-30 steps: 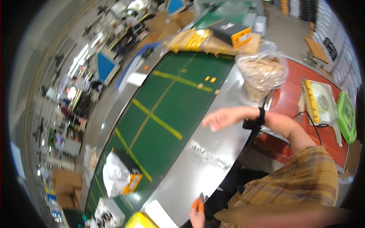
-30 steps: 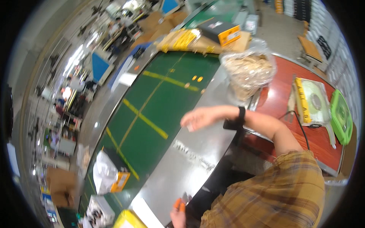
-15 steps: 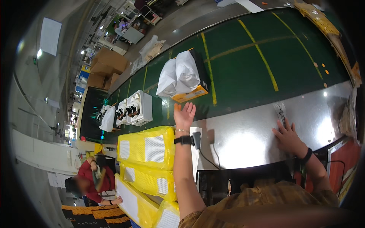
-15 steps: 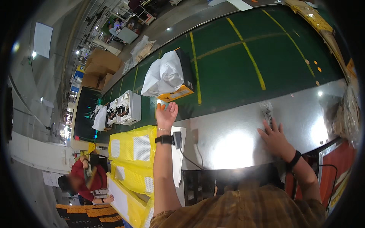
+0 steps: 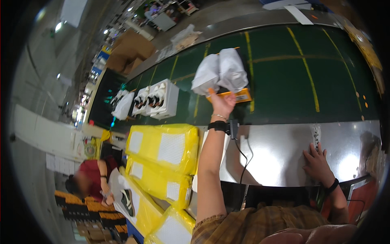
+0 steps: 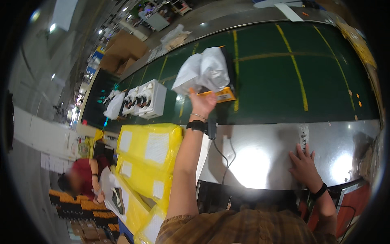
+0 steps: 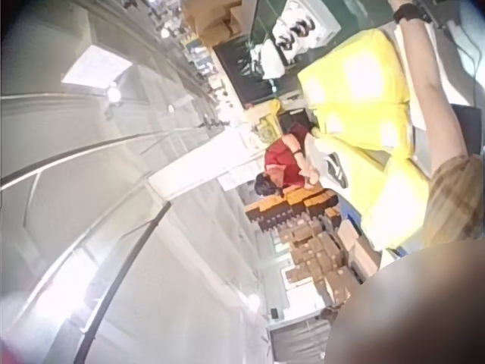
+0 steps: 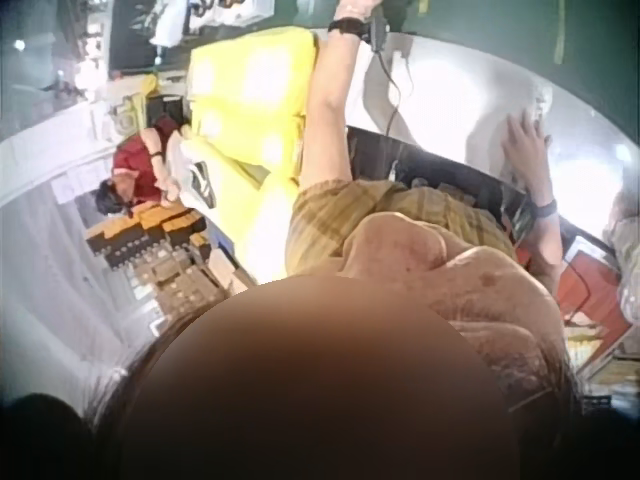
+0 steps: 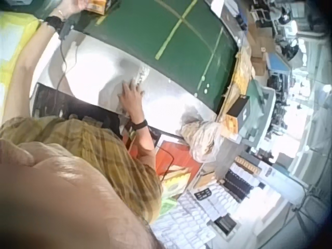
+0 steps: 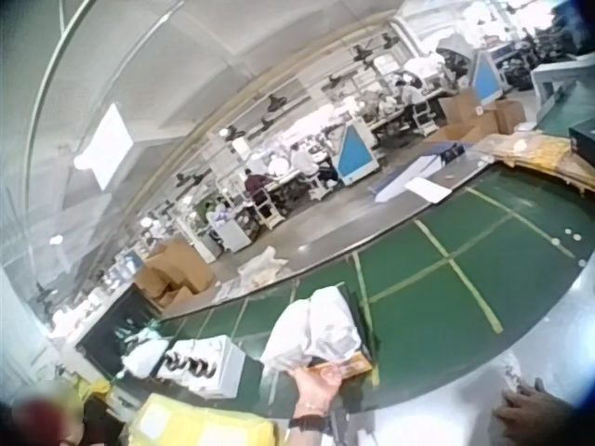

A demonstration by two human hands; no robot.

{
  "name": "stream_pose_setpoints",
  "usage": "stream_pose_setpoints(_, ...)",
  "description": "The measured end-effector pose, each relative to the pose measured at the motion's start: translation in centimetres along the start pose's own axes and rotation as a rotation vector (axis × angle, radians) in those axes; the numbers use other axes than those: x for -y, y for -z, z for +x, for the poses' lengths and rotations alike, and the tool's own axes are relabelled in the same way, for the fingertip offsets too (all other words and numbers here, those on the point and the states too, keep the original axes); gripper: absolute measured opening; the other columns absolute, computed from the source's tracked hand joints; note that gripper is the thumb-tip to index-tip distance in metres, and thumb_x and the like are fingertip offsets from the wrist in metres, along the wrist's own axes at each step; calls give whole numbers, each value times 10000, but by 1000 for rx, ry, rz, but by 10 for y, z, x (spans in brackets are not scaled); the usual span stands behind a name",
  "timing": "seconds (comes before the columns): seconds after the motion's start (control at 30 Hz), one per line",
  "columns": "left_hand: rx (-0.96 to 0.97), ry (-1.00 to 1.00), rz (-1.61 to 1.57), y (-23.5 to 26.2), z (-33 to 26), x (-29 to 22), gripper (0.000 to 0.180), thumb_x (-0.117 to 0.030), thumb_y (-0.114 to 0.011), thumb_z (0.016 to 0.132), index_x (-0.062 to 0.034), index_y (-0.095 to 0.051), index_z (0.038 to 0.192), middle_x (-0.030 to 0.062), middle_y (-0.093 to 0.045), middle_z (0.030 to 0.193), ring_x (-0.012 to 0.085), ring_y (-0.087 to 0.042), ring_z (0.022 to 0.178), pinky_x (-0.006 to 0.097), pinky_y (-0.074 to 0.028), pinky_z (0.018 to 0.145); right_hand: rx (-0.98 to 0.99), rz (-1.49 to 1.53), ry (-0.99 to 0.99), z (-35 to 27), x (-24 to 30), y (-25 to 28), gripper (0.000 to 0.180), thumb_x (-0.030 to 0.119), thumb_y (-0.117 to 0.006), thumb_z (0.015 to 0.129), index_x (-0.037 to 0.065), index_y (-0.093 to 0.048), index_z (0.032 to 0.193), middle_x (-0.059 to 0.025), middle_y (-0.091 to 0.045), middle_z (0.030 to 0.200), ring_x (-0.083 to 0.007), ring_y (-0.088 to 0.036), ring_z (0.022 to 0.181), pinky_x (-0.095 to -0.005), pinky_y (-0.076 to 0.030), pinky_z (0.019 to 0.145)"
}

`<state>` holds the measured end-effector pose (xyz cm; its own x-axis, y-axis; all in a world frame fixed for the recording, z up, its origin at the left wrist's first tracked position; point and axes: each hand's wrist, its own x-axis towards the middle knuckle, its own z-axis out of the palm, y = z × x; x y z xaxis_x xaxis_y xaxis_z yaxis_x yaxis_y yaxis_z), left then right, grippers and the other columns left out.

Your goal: The recorder is wrapping shoes in tissue paper and placing them into cardboard shoe boxes on a manufacturing line.

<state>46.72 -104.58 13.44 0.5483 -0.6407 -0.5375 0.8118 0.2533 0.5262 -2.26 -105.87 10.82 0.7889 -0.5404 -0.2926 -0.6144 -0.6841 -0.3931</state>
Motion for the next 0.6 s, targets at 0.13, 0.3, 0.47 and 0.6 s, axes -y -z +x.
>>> stream_pose_setpoints(0.13,85,126,21,-21,-74,27,923,-835,-423,793,25,-384,1126,156,-519,907,197,-543,706,275,-518,612,7,-33,9,-8,4,18,703,249,-786,701,123,-511,1335,-252,-319,1483,-565,-253,1355,-736,-281,1000)
stream_pose_setpoints(0.3,129,206,31,16,-181,60,801,-800,-403,837,-59,-394,1138,119,-536,881,189,-570,637,274,-496,538,457,407,35,35,24,72,723,289,-742,779,128,-442,1417,-258,-300,1506,-437,-257,1417,-515,-268,1133)
stream_pose_setpoints(0.47,366,352,-28,61,-313,121,520,-576,-341,991,-183,-385,1329,126,-579,1308,343,-693,900,417,-587,681,-180,1121,160,48,74,70,793,329,-591,931,33,-164,1529,-209,-173,1583,-299,-151,1477,-368,-134,1178)
stream_pose_setpoints(0.6,234,277,604,172,-359,123,551,-353,-492,997,-90,-323,1451,92,-593,1287,231,-643,1040,355,-546,836,-300,711,344,24,93,28,785,254,-539,933,32,-88,1536,-218,-40,1600,-302,-39,1490,-392,-88,1182)
